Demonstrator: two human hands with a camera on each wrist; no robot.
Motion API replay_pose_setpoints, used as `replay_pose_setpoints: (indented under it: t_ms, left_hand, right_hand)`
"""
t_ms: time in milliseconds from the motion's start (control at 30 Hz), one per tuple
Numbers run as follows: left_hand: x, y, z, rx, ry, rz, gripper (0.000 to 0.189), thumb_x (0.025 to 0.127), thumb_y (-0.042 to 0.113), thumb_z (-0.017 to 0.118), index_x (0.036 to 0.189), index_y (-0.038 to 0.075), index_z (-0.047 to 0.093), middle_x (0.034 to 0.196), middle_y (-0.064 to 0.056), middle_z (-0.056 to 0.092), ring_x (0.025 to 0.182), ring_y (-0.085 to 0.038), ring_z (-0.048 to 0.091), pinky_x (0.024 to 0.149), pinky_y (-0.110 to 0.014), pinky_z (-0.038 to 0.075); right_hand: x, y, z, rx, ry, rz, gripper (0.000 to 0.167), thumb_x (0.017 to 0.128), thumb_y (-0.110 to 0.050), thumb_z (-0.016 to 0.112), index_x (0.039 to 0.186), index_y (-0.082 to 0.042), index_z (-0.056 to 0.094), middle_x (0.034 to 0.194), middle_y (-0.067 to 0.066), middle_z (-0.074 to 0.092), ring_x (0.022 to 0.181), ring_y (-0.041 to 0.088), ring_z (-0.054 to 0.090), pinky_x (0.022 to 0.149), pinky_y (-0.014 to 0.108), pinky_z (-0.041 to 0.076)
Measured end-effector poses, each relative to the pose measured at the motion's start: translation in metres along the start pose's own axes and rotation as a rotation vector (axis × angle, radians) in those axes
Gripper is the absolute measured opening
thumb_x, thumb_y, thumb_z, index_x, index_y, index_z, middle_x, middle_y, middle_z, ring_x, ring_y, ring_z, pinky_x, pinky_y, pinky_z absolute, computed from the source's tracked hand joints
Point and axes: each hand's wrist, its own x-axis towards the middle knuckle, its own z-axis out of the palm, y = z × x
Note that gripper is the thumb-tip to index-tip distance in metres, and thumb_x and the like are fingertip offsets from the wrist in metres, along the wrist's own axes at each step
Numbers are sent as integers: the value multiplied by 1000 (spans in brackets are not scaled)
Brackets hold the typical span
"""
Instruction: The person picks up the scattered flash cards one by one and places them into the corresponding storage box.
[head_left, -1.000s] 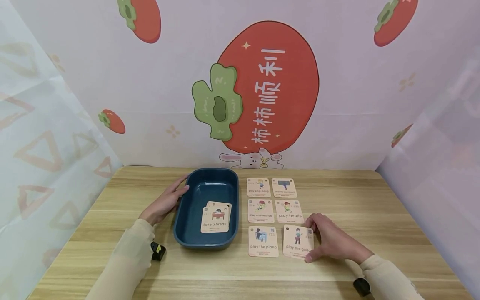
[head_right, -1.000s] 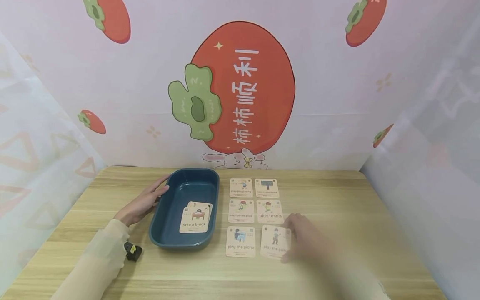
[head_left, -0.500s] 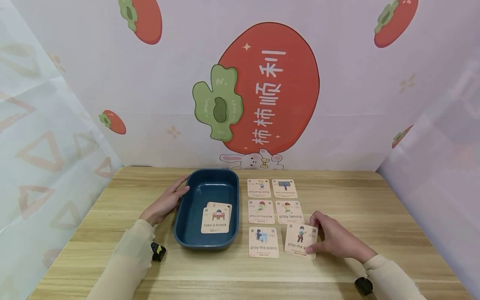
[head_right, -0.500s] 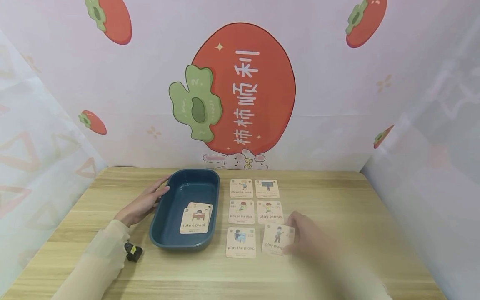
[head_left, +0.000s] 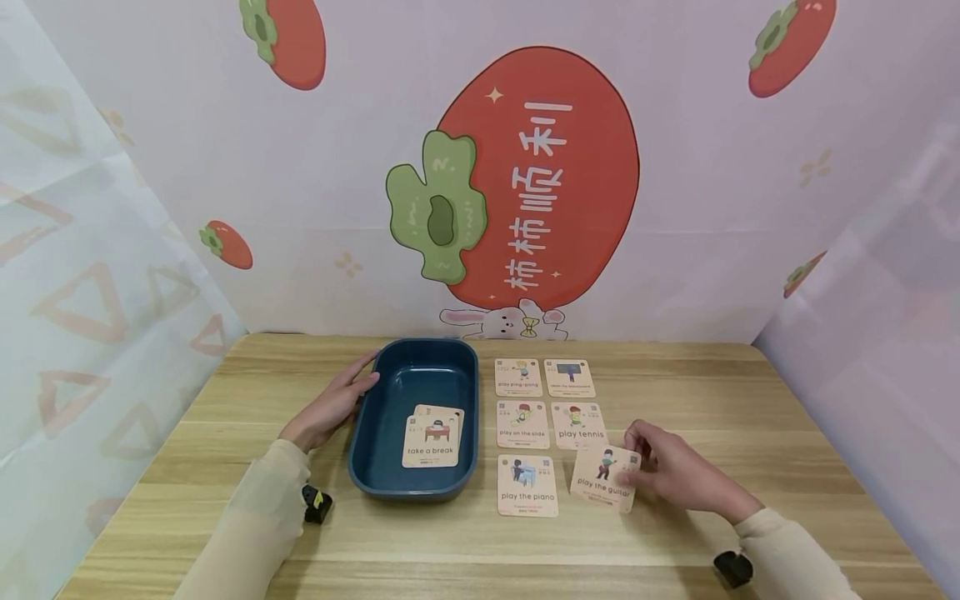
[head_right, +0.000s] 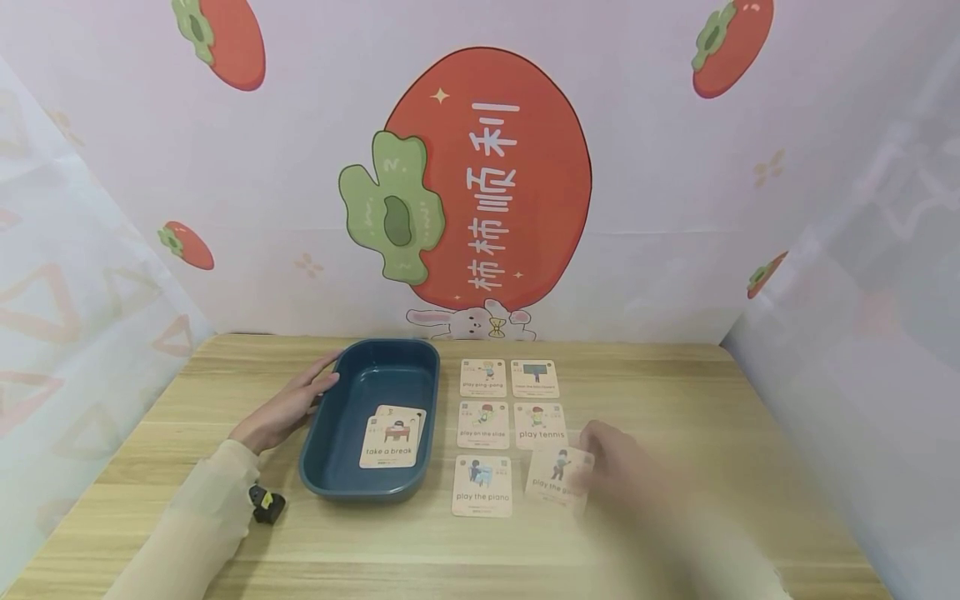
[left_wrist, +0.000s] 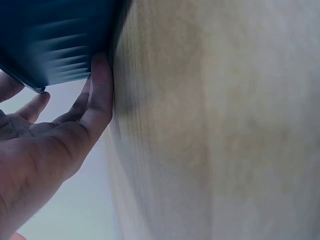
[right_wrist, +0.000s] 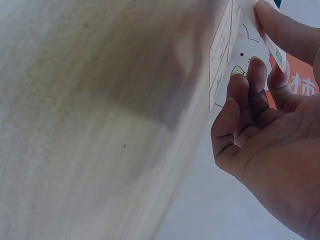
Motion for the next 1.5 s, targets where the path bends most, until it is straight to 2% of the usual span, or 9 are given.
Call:
replay_pose_setpoints:
  t_ms: [433, 767, 1067, 1267, 1500]
  left_hand:
    - [1, -2, 0, 1, 1, 5, 63, 112, 37, 38, 165, 25, 8, 164, -25, 19, 142, -48, 35, 106, -61, 40]
    - [1, -2, 0, 3, 4, -2, 62, 112, 37, 38, 165, 26, 9, 164, -25, 19, 142, -47, 36, 106, -60, 41]
    - [0, -2, 0, 5, 4, -5, 62, 111, 38, 38, 165, 27, 9, 164, -25, 19, 142, -47, 36, 106, -61, 40]
    - [0, -2, -1, -1, -4, -2, 62, 111, 38, 38, 165, 27, 8, 165, -24, 17, 143, -47, 33, 107, -62, 38]
    - [1, -1, -1, -16, -5, -5, 62, 112, 36, 37, 165, 25, 8, 163, -26, 22, 141, -46, 38, 106, -59, 41]
  right_hand:
    - [-1, -2, -5, -5, 44, -49, 5, 98, -10, 69, 95, -9, 65, 88, -1, 55, 76, 7, 49, 61, 25, 44]
    - [-1, -5, -7, -30, 89, -65, 6, 99, -11, 67, 93, -11, 67, 84, -3, 52, 75, 8, 47, 61, 26, 43]
    - [2, -12, -11, -25, 189, -87, 4, 97, -8, 69, 96, -4, 68, 86, -4, 56, 76, 12, 51, 65, 27, 45]
    - [8, -14, -13, 29, 230, -27, 5, 97, -9, 69, 94, -6, 66, 90, 2, 61, 72, 14, 53, 61, 26, 46]
    - [17, -23, -17, 45, 264, 6, 7, 98, -11, 69, 94, -7, 66, 90, 4, 59, 72, 16, 54, 61, 27, 46]
